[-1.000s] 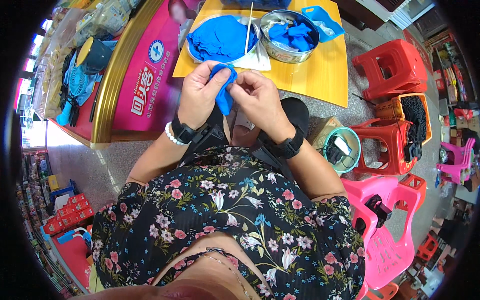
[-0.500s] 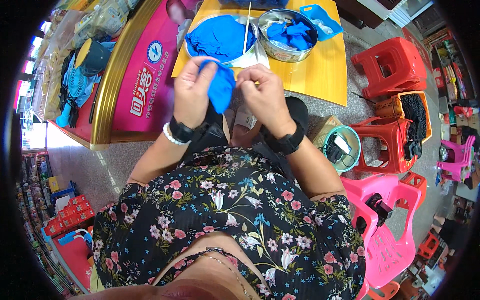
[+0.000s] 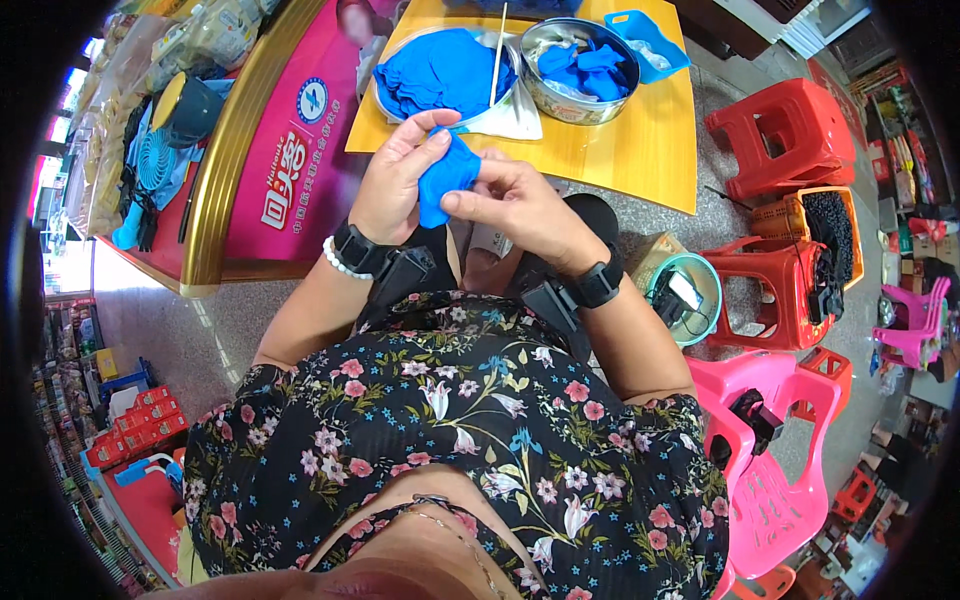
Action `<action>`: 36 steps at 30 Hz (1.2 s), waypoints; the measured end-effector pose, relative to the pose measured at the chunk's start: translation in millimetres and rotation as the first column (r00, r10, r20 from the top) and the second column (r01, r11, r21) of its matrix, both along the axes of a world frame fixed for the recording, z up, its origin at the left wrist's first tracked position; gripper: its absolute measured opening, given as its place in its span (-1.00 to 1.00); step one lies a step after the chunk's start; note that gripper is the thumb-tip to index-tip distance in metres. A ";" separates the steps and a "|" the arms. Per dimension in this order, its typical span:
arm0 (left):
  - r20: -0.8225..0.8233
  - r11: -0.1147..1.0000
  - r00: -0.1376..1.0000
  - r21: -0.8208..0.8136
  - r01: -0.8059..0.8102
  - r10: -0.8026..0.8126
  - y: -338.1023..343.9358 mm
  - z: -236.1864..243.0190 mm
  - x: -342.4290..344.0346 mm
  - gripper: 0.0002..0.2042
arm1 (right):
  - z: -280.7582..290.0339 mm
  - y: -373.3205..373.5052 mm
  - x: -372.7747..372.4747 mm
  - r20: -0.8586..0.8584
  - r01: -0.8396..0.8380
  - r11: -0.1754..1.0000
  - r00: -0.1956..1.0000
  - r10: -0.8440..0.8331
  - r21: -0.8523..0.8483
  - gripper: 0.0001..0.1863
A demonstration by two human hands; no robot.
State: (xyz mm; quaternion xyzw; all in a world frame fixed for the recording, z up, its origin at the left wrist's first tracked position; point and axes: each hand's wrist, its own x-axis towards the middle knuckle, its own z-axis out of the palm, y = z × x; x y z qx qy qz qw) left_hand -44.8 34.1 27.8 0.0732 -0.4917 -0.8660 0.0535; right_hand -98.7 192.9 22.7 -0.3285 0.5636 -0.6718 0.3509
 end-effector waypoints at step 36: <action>-0.066 0.979 0.983 -0.107 -0.175 0.169 -40.7 -16.2 18.3 -0.86 | -53.4 -31.6 -74.2 -0.190 0.508 0.851 0.856 -0.481 0.132 -0.76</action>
